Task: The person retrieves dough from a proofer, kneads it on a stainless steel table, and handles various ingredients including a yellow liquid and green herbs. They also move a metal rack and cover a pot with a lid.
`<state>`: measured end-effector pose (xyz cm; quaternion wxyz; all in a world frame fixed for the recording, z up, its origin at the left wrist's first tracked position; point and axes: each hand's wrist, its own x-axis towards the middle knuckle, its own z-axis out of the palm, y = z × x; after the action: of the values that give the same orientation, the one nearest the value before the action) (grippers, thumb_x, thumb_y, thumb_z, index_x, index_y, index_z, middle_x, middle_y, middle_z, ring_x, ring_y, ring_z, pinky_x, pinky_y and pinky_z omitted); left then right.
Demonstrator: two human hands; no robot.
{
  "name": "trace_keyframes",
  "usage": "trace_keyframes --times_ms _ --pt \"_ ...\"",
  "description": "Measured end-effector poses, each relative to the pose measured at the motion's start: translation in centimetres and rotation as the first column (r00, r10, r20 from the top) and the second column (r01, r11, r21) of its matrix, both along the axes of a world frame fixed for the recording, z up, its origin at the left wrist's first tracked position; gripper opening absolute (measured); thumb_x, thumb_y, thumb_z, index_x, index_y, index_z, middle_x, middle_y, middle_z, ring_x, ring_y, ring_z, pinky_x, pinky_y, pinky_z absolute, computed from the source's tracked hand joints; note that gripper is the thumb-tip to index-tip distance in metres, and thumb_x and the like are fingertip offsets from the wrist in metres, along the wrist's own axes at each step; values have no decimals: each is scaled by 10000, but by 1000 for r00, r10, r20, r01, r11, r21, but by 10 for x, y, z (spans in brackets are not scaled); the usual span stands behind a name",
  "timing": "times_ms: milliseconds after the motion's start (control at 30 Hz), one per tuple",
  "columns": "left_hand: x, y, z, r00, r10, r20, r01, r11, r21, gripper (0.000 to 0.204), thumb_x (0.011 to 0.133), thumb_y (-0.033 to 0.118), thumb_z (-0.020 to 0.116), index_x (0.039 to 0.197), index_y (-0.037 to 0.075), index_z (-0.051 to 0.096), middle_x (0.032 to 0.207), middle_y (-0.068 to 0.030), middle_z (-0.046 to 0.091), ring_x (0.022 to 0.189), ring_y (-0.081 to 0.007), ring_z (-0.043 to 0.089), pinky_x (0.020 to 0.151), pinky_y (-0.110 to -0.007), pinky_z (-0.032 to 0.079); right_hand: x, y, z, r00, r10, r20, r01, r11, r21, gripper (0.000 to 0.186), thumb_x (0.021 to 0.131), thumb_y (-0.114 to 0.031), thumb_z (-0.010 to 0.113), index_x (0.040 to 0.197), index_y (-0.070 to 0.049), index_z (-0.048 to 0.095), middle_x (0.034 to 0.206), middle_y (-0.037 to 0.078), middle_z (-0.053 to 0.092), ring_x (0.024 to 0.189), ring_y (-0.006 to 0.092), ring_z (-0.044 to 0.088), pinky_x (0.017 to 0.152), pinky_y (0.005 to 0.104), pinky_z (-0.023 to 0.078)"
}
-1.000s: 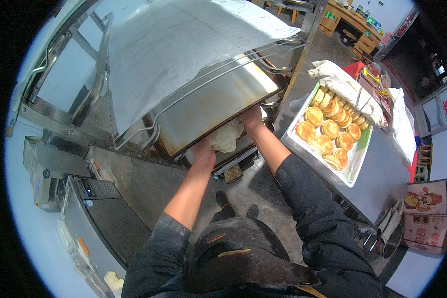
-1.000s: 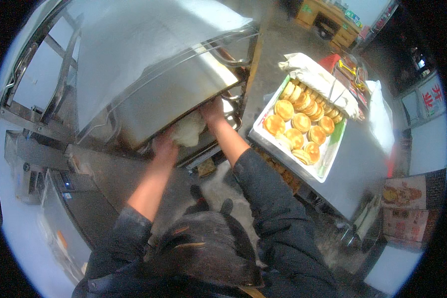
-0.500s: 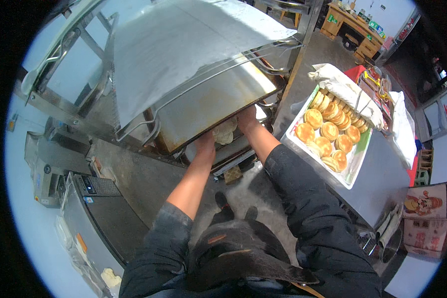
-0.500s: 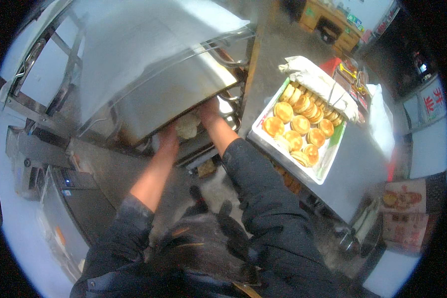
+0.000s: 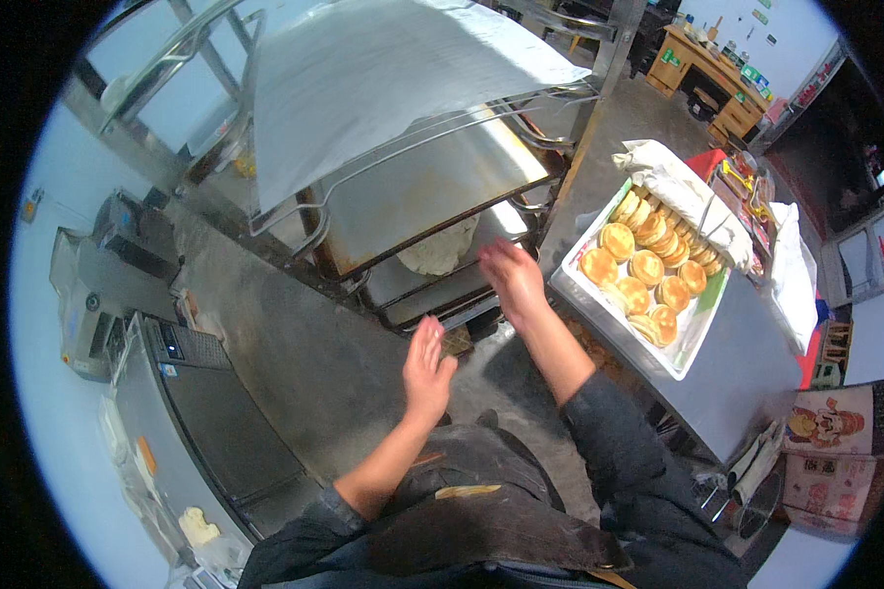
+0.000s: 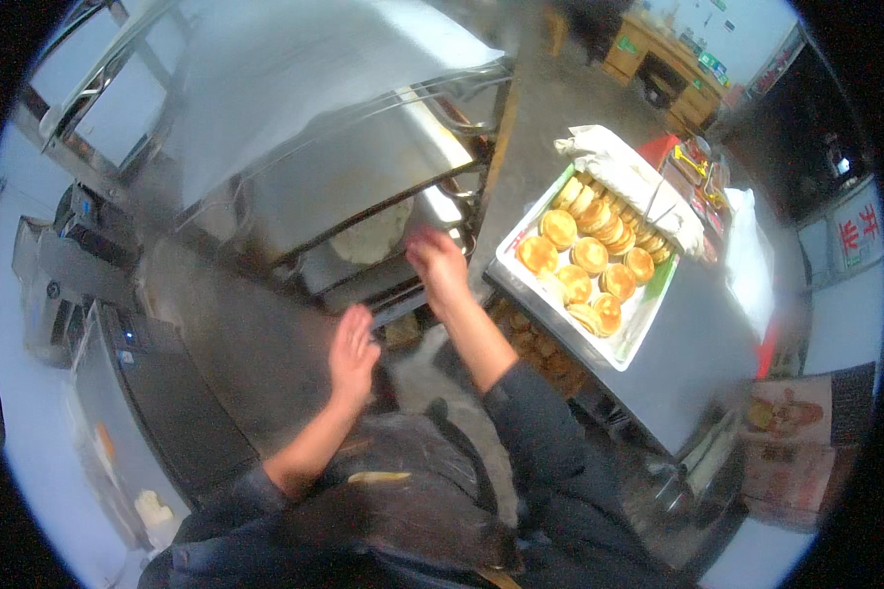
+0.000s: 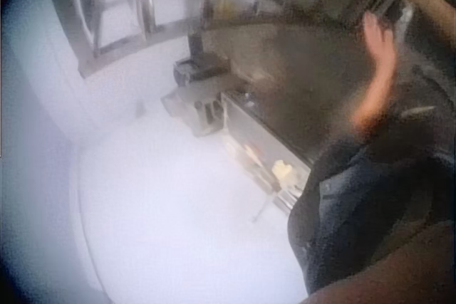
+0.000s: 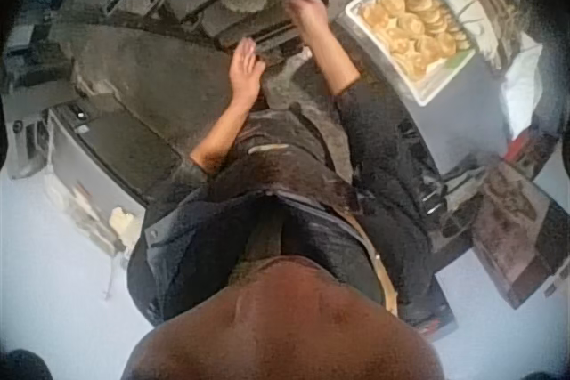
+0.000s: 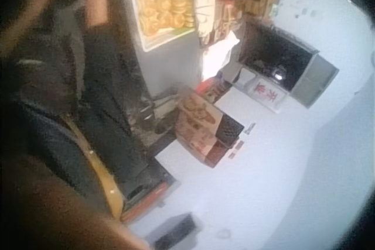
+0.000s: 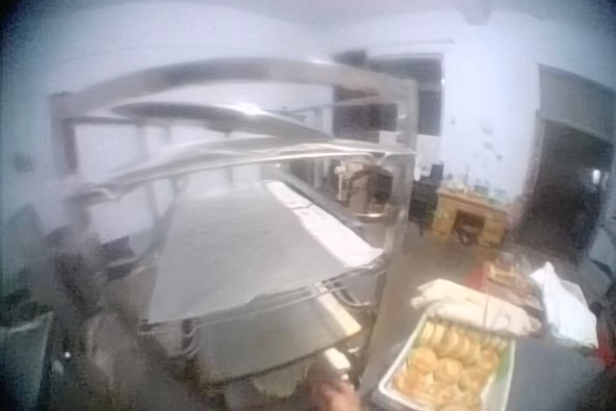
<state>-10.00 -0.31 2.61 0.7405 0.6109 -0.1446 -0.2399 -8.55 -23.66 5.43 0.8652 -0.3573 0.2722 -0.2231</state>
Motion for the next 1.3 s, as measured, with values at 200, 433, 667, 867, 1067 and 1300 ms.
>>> trace_keyframes --times_ms 200,433,667,867,1067,1300 --pt "-10 109 -51 910 -63 -409 210 922 325 364 956 31 637 1312 -36 604 1128 -118 734 1010 -190 713 839 -282 568 -148 64 -68 967 212 -138 -153 925 348 261 1010 -170 596 1241 -51 621 1134 95 694 1079 238 686 922 390 587" --pt "-10 330 -192 826 210 -522 235 714 659 240 960 123 617 1165 7 664 970 -88 733 736 -163 698 592 -299 534 -240 161 -136 833 343 -433 -53 830 555 254 1031 -200 543 1234 -60 603 1125 107 689 1048 255 693 905 397 580" --pt "-18 421 -238 741 324 -587 217 712 667 254 997 183 587 1206 52 648 1016 -81 730 829 -174 720 634 -307 559 -194 170 -95 854 252 -454 -170 962 214 335 1009 -243 579 1259 -20 594 1127 111 688 1021 253 692 849 382 575" --pt "-22 473 -227 886 302 -353 -1 760 650 261 913 227 712 1100 47 734 992 -70 747 875 -190 700 801 -341 562 -78 260 -62 804 390 -449 -420 907 35 431 1026 -280 562 1369 -19 570 1188 132 681 1037 244 676 919 392 535" --pt "-50 608 -208 868 458 -193 -216 698 682 296 887 296 685 1086 86 747 953 -96 753 893 -232 704 831 -352 534 8 424 -89 629 661 -409 -715 699 31 428 984 -299 628 1325 -43 593 1089 51 699 1036 237 675 885 377 515" --pt "-27 741 -55 516 773 369 -732 174 659 494 832 252 759 1284 92 638 1272 -164 628 1174 -313 609 993 -418 483 121 648 -65 155 809 -566 -987 149 -58 384 1000 -234 648 1316 -15 623 1169 99 682 1031 235 688 860 353 544"
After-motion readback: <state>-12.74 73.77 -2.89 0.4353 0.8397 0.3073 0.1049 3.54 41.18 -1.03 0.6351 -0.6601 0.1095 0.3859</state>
